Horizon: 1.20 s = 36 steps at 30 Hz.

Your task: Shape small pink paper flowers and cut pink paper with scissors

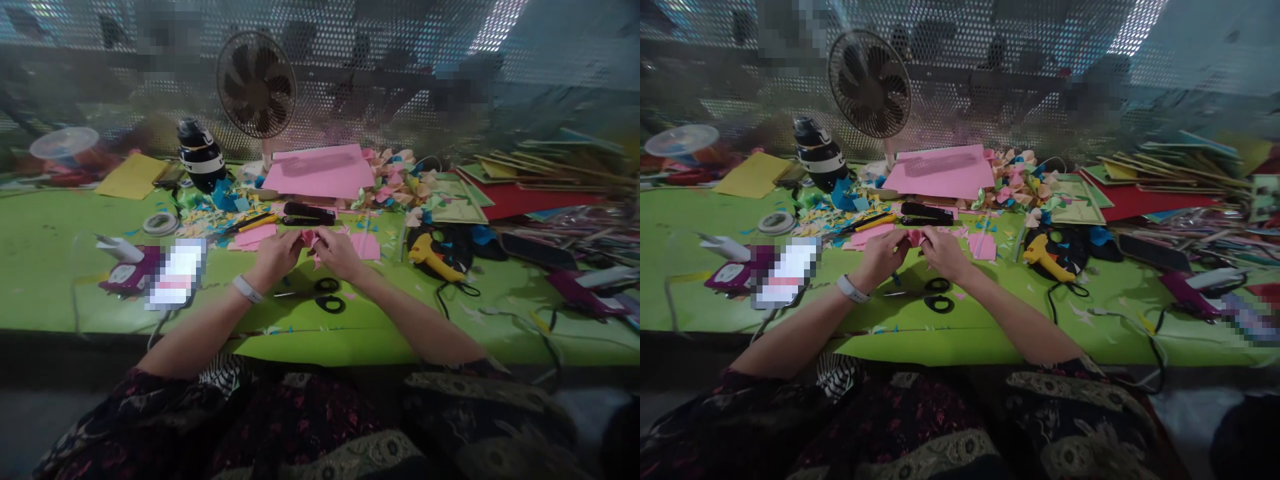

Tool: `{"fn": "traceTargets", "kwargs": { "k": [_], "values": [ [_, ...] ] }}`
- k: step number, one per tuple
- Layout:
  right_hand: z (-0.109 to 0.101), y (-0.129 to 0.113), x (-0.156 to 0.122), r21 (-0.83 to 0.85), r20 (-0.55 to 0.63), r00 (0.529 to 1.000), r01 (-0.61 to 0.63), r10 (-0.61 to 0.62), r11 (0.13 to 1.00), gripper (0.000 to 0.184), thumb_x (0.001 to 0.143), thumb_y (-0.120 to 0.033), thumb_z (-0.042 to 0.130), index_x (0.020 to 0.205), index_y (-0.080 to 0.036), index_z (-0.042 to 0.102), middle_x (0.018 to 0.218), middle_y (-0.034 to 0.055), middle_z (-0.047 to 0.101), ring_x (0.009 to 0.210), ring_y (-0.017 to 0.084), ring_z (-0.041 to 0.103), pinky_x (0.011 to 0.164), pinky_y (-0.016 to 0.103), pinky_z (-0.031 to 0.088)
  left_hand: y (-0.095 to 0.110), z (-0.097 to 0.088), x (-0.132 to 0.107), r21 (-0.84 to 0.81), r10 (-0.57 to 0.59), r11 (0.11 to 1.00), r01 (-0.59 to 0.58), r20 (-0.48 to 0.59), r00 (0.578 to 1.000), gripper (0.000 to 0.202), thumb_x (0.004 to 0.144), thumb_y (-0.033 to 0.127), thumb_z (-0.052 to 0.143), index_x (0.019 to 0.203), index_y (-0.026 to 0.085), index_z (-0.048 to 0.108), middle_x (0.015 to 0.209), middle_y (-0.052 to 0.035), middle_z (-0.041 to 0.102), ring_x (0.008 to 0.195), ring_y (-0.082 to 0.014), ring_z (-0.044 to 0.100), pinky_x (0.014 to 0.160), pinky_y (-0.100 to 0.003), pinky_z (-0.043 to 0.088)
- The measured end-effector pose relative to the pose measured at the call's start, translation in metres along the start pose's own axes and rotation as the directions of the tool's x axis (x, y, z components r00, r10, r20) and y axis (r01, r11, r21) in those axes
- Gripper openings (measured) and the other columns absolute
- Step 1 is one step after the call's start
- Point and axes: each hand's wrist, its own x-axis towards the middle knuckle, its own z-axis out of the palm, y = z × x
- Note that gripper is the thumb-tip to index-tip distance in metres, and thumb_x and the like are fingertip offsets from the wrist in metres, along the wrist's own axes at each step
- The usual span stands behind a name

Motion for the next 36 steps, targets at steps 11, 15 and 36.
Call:
{"fn": "traceTargets", "kwargs": {
  "k": [11,15,36],
  "values": [
    [-0.001,-0.008,0.001,-0.035,-0.012,0.998,-0.054,0.054,0.998,0.022,0.098,-0.017,0.044,0.095,-0.017,0.066,0.081,0.0047,0.072,0.069,0.016,0.063,0.067,0.026,0.041,0.01,-0.003,-0.001,0.129,-0.062,0.991,0.045,0.131,0.989,0.025,0.1,0.022,0.045,0.099,0.015,0.069,0.089,-0.0113,0.074,0.074,-0.021,0.066,0.063,-0.028,0.042],
    [0.003,-0.01,0.0,-0.069,0.003,0.997,-0.072,0.072,0.995,0.026,0.097,-0.017,0.04,0.099,-0.016,0.065,0.081,0.0063,0.072,0.067,0.017,0.06,0.065,0.028,0.041,0.012,0.001,-0.005,0.116,-0.104,0.99,0.085,0.165,0.981,0.032,0.101,0.019,0.042,0.121,0.014,0.067,0.095,-0.0127,0.075,0.077,-0.0216,0.069,0.066,-0.029,0.048],
    [0.003,-0.027,-0.012,0.12,0.074,0.997,-0.004,-0.005,0.993,0.065,0.094,-0.027,0.038,0.158,-0.013,0.036,0.138,0.017,0.064,0.12,0.03,0.063,0.106,0.05,0.049,0.003,0.006,0.002,-0.354,-0.06,0.934,0.056,-0.001,0.998,0.047,0.093,0.013,0.046,0.138,0.017,0.06,0.145,-0.0136,0.062,0.141,-0.0266,0.053,0.122,-0.051,0.036]
  ]
}}
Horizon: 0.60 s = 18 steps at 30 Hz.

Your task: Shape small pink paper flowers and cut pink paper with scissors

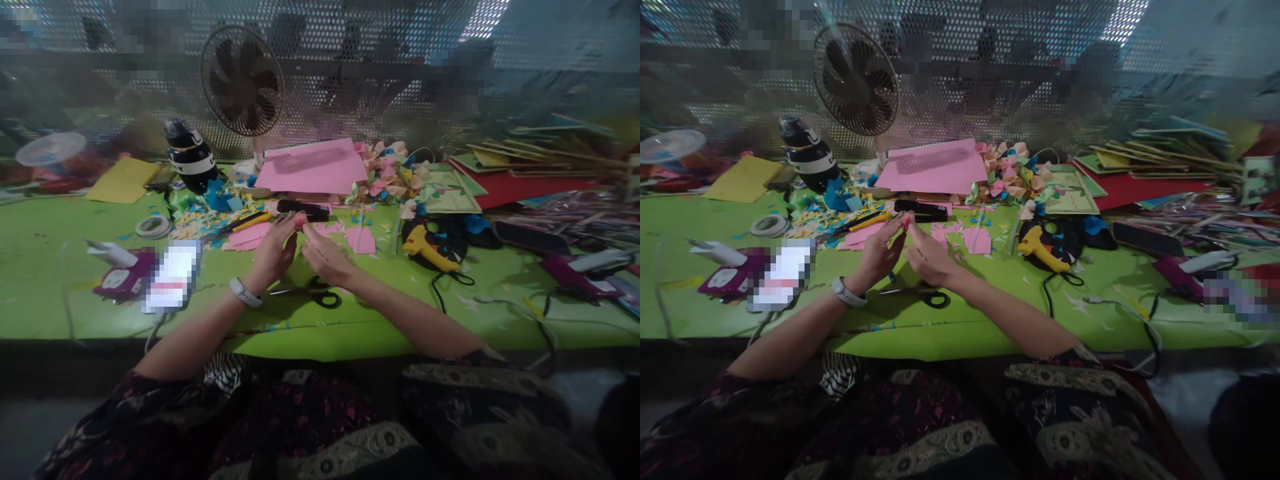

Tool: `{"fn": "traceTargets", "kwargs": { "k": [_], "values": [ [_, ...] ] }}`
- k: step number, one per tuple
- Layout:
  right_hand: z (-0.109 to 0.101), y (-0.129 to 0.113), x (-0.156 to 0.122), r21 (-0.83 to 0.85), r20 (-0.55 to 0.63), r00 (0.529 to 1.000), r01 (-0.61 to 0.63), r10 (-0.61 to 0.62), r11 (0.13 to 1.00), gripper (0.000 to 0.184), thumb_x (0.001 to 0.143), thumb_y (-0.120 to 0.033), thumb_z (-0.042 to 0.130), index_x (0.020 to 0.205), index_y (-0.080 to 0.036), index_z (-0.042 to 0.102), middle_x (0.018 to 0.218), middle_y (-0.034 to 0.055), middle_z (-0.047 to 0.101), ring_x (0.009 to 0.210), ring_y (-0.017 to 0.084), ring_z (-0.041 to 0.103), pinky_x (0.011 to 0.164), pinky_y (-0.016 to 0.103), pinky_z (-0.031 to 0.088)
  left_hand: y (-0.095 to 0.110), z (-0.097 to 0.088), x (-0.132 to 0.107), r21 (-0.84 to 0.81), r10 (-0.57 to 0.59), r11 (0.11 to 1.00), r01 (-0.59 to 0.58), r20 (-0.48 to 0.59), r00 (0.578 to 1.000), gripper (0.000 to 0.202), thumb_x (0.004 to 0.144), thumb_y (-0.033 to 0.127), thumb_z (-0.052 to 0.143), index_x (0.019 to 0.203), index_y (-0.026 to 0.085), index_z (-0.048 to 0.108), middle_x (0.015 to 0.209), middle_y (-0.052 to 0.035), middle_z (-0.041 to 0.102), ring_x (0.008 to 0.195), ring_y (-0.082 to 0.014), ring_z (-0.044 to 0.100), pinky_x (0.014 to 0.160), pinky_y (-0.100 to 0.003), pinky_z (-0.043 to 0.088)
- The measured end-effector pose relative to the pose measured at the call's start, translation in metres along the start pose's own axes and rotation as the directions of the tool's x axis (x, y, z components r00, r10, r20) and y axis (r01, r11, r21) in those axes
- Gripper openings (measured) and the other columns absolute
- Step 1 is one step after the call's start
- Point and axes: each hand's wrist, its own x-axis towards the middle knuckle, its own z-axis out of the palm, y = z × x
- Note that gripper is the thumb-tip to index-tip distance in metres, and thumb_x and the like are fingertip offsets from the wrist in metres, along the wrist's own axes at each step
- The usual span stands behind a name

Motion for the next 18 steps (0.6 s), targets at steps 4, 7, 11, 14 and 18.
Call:
{"fn": "traceTargets", "kwargs": {
  "k": [4,7,11,14,18],
  "values": [
    [-0.004,0.003,0.006,-0.048,-0.022,0.992,-0.122,0.121,0.991,0.057,0.093,-0.022,0.038,0.148,-0.013,0.051,0.087,0.0088,0.074,0.067,0.021,0.064,0.071,0.035,0.054,0.002,-0.004,0.004,-0.169,-0.103,0.98,0.1,-0.009,0.995,0.041,0.091,0.023,0.054,0.13,0.016,0.067,0.135,-0.0118,0.069,0.128,-0.0271,0.063,0.115,-0.046,0.045],
    [-0.005,0.005,0.009,-0.038,-0.071,0.992,-0.107,0.104,0.994,0.047,0.093,-0.023,0.042,0.134,-0.015,0.062,0.08,0.005,0.072,0.06,0.017,0.058,0.062,0.029,0.047,0.0,-0.003,0.004,-0.285,-0.139,0.948,0.139,0.021,0.99,0.047,0.087,0.025,0.059,0.133,0.014,0.065,0.139,-0.0136,0.066,0.129,-0.0268,0.063,0.115,-0.045,0.046],
    [-0.006,0.01,0.011,-0.075,-0.122,0.988,-0.104,0.094,0.992,0.029,0.092,-0.024,0.047,0.104,-0.017,0.071,0.07,0.0017,0.067,0.056,0.015,0.053,0.056,0.026,0.041,-0.003,-0.001,0.003,-0.395,-0.181,0.9,0.185,0.048,0.982,0.054,0.082,0.023,0.063,0.135,0.014,0.063,0.136,-0.0159,0.067,0.123,-0.026,0.067,0.111,-0.044,0.049],
    [-0.007,0.015,0.013,-0.064,-0.166,0.98,-0.118,0.106,0.991,0.025,0.091,-0.023,0.048,0.094,-0.016,0.072,0.068,0.0019,0.066,0.059,0.015,0.056,0.058,0.026,0.043,-0.003,-0.001,0.005,-0.476,-0.216,0.849,0.228,0.081,0.973,0.057,0.081,0.024,0.066,0.137,0.012,0.061,0.125,-0.0163,0.072,0.114,-0.0251,0.071,0.103,-0.041,0.054],
    [-0.008,0.021,0.014,0.04,-0.189,0.975,-0.113,0.118,0.993,0.026,0.094,-0.023,0.049,0.095,-0.017,0.074,0.079,0.0042,0.074,0.069,0.017,0.067,0.066,0.027,0.052,0.001,-0.004,0.006,-0.539,-0.239,0.803,0.254,0.1,0.966,0.047,0.081,0.029,0.069,0.124,0.011,0.068,0.116,-0.0144,0.076,0.105,-0.0242,0.073,0.098,-0.039,0.056]
  ]
}}
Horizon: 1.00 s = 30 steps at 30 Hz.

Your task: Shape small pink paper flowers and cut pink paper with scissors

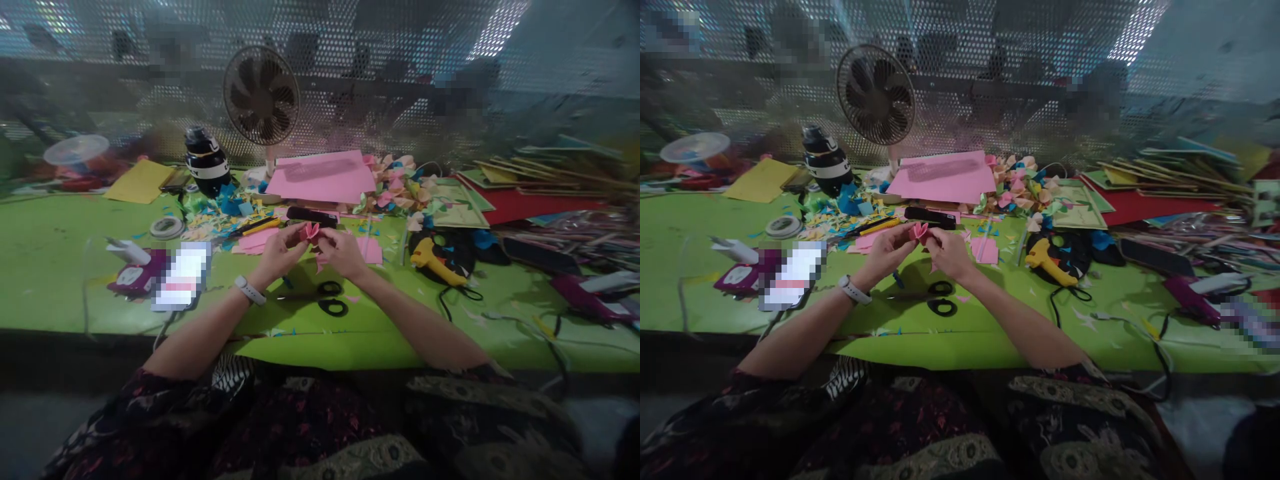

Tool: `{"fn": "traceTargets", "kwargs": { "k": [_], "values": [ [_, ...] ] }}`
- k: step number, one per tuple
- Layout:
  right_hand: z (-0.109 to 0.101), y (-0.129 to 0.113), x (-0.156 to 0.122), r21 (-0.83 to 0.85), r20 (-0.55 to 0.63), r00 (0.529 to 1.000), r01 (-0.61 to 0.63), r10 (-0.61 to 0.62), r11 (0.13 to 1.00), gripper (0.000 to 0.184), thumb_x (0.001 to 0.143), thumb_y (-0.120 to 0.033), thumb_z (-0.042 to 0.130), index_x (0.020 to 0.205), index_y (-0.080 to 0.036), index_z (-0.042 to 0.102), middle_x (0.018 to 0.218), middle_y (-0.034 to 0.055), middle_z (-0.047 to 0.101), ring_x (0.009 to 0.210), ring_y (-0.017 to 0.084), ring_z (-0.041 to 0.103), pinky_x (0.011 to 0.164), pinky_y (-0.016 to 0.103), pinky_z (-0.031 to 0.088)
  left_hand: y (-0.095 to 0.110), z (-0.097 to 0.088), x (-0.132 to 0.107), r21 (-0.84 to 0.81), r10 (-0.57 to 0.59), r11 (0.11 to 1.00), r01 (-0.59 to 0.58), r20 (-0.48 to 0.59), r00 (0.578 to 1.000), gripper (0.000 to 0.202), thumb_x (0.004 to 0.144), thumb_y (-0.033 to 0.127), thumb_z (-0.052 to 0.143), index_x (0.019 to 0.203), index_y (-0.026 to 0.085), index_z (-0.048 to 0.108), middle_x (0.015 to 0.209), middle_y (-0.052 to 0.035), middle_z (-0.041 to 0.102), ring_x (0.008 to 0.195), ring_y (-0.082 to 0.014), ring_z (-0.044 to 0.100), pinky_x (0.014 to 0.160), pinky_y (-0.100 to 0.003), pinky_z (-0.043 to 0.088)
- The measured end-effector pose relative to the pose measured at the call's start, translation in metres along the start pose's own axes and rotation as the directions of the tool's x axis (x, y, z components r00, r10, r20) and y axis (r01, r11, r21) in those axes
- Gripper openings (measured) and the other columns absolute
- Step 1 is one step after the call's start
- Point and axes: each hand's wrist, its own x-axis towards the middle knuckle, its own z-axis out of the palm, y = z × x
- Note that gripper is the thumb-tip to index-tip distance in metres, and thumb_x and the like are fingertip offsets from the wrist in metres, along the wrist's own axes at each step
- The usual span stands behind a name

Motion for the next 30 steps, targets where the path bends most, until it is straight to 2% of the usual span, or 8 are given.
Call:
{"fn": "traceTargets", "kwargs": {
  "k": [3,9,14,19,25,30],
  "values": [
    [-0.001,0.003,0.001,0.026,-0.008,1.0,-0.002,0.002,1.0,0.025,0.092,-0.023,0.052,0.098,-0.018,0.076,0.082,0.0048,0.076,0.072,0.018,0.07,0.069,0.028,0.055,0.005,-0.001,0.0,-0.048,-0.011,0.999,0.011,0.013,1.0,0.039,0.08,0.033,0.072,0.114,0.013,0.072,0.111,-0.0119,0.078,0.101,-0.0241,0.073,0.095,-0.039,0.057],
    [-0.002,0.006,0.002,0.062,-0.004,1.0,0.004,-0.004,0.998,0.028,0.088,-0.02,0.053,0.102,-0.016,0.077,0.084,0.0052,0.077,0.07,0.017,0.07,0.067,0.027,0.056,0.006,-0.005,0.002,-0.14,-0.082,0.987,0.083,0.012,0.997,0.037,0.079,0.034,0.073,0.109,0.013,0.074,0.098,-0.0092,0.078,0.089,-0.0202,0.073,0.091,-0.037,0.057],
    [-0.001,0.007,0.003,0.165,0.006,1.0,-0.021,0.02,0.986,0.028,0.088,-0.023,0.053,0.101,-0.016,0.076,0.086,0.005,0.077,0.068,0.016,0.071,0.065,0.028,0.058,0.004,-0.006,0.003,-0.172,-0.085,0.981,0.086,0.014,0.996,0.038,0.08,0.044,0.074,0.104,0.015,0.076,0.095,-0.0086,0.078,0.087,-0.0191,0.071,0.089,-0.035,0.056],
    [0.0,0.005,0.002,0.226,0.026,0.999,-0.049,0.044,0.973,0.026,0.086,-0.021,0.053,0.097,-0.016,0.076,0.084,0.0046,0.076,0.068,0.015,0.071,0.065,0.027,0.06,0.002,-0.006,0.004,-0.153,-0.067,0.985,0.074,0.049,0.997,0.036,0.074,0.035,0.078,0.105,0.015,0.076,0.098,-0.008,0.078,0.087,-0.0188,0.071,0.087,-0.034,0.056],
    [0.001,0.002,0.0,0.207,0.049,0.997,-0.073,0.064,0.976,0.022,0.087,-0.023,0.056,0.095,-0.016,0.075,0.085,0.006,0.075,0.07,0.017,0.072,0.065,0.03,0.061,0.0,-0.006,0.006,-0.023,-0.047,0.999,0.046,-0.046,0.998,0.027,0.076,0.036,0.075,0.093,0.015,0.078,0.088,-0.0061,0.076,0.077,-0.0165,0.067,0.077,-0.031,0.055],
    [0.001,0.005,0.001,0.22,0.046,0.998,-0.059,0.05,0.974,0.017,0.085,-0.023,0.057,0.086,-0.017,0.073,0.08,0.0041,0.074,0.069,0.017,0.07,0.065,0.03,0.062,-0.004,-0.006,0.007,-0.115,-0.092,0.99,0.084,-0.065,0.994,0.03,0.071,0.038,0.079,0.091,0.016,0.078,0.081,-0.0048,0.074,0.075,-0.0169,0.067,0.076,-0.033,0.056]
  ]
}}
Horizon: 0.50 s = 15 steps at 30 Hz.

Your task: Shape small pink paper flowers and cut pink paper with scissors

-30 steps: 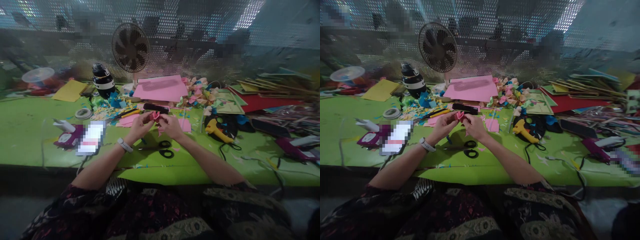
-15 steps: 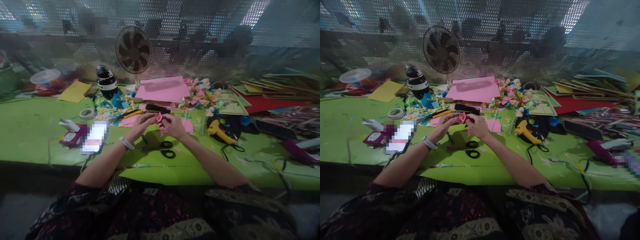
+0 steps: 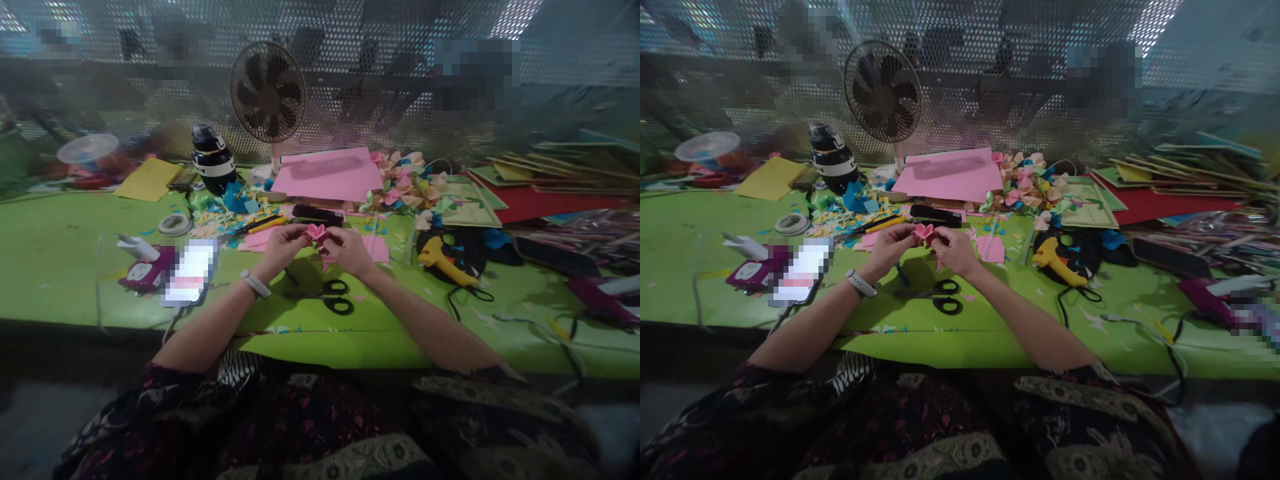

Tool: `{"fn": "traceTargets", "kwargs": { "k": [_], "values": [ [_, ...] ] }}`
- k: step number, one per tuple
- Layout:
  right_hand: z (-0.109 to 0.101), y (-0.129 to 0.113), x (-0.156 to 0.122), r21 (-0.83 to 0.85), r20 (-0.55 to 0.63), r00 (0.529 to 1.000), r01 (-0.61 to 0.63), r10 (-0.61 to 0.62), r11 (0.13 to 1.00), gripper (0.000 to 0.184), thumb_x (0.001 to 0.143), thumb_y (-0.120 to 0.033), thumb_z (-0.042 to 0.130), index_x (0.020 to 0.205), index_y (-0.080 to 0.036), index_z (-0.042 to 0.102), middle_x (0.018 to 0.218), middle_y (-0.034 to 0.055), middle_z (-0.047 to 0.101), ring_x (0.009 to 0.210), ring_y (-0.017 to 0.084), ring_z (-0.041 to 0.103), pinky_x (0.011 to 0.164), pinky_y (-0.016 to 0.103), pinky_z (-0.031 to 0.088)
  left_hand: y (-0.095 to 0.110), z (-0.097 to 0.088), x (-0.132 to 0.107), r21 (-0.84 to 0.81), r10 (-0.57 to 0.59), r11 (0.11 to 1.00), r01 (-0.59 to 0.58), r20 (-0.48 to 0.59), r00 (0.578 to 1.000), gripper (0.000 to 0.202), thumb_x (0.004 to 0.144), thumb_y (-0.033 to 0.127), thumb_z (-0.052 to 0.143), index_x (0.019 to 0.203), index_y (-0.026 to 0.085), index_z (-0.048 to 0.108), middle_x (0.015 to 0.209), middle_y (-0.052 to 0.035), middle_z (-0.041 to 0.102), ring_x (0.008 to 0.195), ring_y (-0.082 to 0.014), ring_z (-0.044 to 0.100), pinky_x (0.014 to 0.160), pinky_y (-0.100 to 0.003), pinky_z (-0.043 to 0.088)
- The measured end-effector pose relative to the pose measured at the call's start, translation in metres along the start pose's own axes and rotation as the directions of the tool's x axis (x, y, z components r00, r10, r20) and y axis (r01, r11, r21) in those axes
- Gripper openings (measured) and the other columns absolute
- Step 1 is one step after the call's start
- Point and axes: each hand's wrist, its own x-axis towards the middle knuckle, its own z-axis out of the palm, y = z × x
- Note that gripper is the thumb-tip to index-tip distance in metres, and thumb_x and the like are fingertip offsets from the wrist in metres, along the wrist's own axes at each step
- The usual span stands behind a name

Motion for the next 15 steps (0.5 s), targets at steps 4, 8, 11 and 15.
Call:
{"fn": "traceTargets", "kwargs": {
  "k": [4,8,11,15],
  "values": [
    [0.0,0.002,0.001,0.06,0.001,1.0,-0.013,0.013,0.998,0.018,0.086,-0.024,0.058,0.089,-0.017,0.074,0.085,0.0044,0.075,0.071,0.016,0.071,0.068,0.03,0.062,-0.003,0.001,-0.001,-0.057,-0.026,0.998,0.024,-0.027,0.999,0.028,0.071,0.036,0.08,0.092,0.016,0.078,0.082,-0.0041,0.074,0.072,-0.0139,0.066,0.076,-0.031,0.056],
    [-0.001,0.004,0.001,0.123,0.032,0.998,-0.059,0.055,0.991,0.02,0.087,-0.024,0.057,0.091,-0.016,0.074,0.086,0.0052,0.075,0.072,0.016,0.071,0.068,0.03,0.061,-0.003,0.003,-0.002,-0.108,-0.067,0.992,0.064,-0.033,0.997,0.028,0.071,0.036,0.081,0.091,0.017,0.078,0.083,-0.0039,0.075,0.074,-0.0138,0.068,0.078,-0.032,0.058],
    [-0.001,0.007,0.003,0.072,0.033,0.998,-0.054,0.052,0.996,0.019,0.087,-0.023,0.057,0.09,-0.015,0.074,0.083,0.005,0.074,0.07,0.015,0.068,0.067,0.029,0.059,-0.003,0.003,-0.003,-0.151,-0.101,0.984,0.094,-0.037,0.994,0.029,0.069,0.036,0.083,0.09,0.016,0.076,0.084,-0.004,0.076,0.076,-0.0145,0.071,0.082,-0.033,0.059],
    [-0.001,0.011,0.005,0.054,0.028,0.999,-0.03,0.029,0.998,0.017,0.087,-0.021,0.058,0.092,-0.015,0.073,0.084,0.0053,0.074,0.074,0.015,0.068,0.071,0.03,0.059,-0.004,0.003,-0.003,-0.122,-0.117,0.986,0.113,-0.03,0.993,0.034,0.071,0.038,0.082,0.096,0.015,0.074,0.087,-0.0047,0.076,0.077,-0.0157,0.071,0.08,-0.034,0.059]
  ]
}}
